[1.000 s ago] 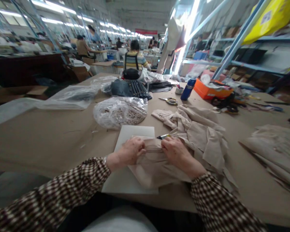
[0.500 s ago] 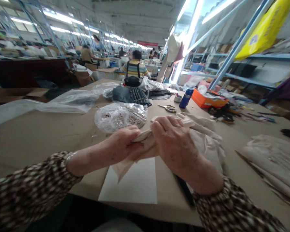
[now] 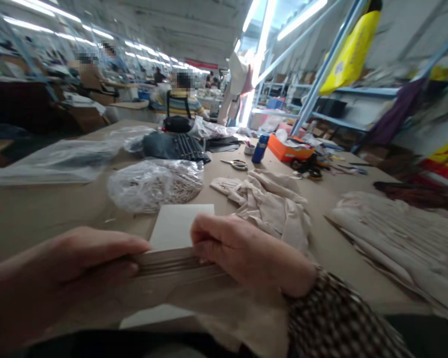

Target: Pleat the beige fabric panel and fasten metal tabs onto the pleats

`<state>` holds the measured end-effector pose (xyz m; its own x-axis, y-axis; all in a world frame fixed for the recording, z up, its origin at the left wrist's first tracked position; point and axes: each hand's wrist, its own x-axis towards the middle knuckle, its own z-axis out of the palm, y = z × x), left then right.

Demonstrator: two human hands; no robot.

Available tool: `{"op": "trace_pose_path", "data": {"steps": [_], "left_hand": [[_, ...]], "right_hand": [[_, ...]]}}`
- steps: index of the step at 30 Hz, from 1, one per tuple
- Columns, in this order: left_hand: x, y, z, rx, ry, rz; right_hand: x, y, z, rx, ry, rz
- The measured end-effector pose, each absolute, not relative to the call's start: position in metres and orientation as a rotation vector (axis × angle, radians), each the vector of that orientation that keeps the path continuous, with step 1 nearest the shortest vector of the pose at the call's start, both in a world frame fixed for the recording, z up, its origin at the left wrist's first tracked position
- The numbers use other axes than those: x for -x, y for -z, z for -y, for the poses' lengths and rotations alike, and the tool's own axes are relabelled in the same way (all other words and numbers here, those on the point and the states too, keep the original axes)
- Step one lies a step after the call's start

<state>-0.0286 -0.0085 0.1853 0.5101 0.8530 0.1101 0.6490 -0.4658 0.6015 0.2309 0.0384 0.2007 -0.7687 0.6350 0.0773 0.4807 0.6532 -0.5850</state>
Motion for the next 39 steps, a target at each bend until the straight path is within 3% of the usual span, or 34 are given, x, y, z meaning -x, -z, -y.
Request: {"op": "trace_pose_path", "data": {"steps": [4, 8, 13, 18, 23, 28, 39], "left_hand": [[0.047, -0.125, -0.021, -2.295, -0.413, -1.369], [0.030, -0.043, -0.032, -2.725, -0.371, -1.494], [0.014, 0.014, -0.017, -2.921, -0.340, -1.482], [0.022, 0.023, -0.025, -2.902, -0.356, -1.504], [0.023, 0.026, -0.031, -2.910, -0.424, -1.527], [0.022, 0.030, -0.030, -2.936, -0.494, -1.519], [0.023, 0.032, -0.030, -2.968, -0.477, -1.537]], "right_hand": [[-0.205, -0.137, -0.067, 1.020, -0.529, 2.742], [-0.181, -0.060, -0.097, 1.098, -0.339, 2.913], [-0.204, -0.039, -0.105, 1.144, -0.319, 2.724], [-0.340, -0.057, -0.119, 1.827, -0.216, 1.751], [-0.444, -0.043, -0.134, 2.101, -0.312, 1.438], [-0.461, -0.031, -0.142, 2.097, -0.429, 1.427], [-0.420, -0.068, -0.183, 1.664, -0.636, 1.697]]}}
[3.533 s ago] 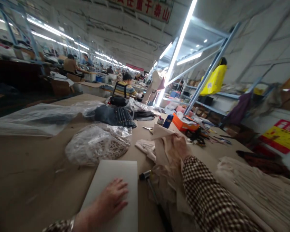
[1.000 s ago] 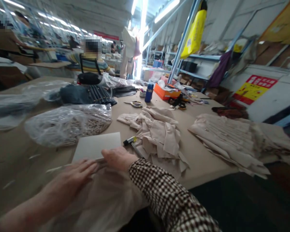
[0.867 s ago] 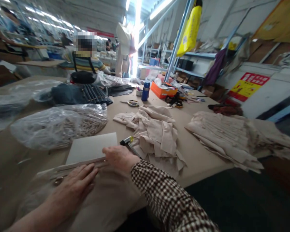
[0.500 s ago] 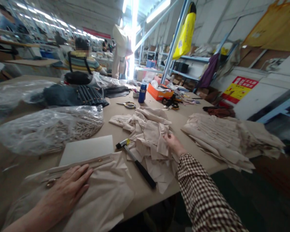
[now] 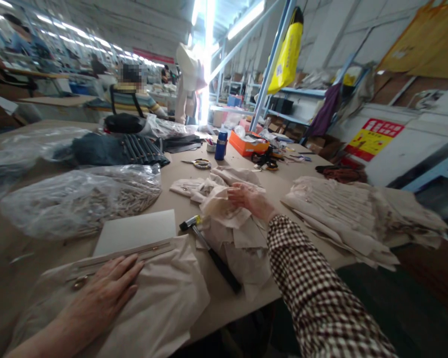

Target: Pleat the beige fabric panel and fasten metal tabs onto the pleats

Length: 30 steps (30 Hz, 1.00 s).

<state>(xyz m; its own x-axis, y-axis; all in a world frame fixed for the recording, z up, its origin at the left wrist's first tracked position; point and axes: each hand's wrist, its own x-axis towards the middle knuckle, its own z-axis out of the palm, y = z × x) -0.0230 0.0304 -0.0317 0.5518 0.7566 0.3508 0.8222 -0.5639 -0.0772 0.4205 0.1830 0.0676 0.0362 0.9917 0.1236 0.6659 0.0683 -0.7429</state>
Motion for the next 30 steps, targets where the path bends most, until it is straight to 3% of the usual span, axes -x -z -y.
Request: {"op": "trace_pose_path", "data": {"steps": [6, 15, 24, 30], "left_hand": [[0.022, 0.033, -0.030, 2.559, 0.400, 1.372], [0.016, 0.027, -0.026, 2.559, 0.405, 1.422], [0.011, 0.024, -0.022, 2.563, 0.424, 1.521], [0.005, 0.013, -0.017, 2.606, 0.393, 1.593]], "right_hand": [[-0.434, -0.047, -0.179, 1.819, -0.313, 1.912], [-0.400, -0.037, -0.150, 1.707, 0.135, 2.504], [-0.377, -0.033, -0.168, 1.547, 0.253, 2.859], [-0.379, -0.063, -0.177, 1.691, 0.383, 2.636]]}}
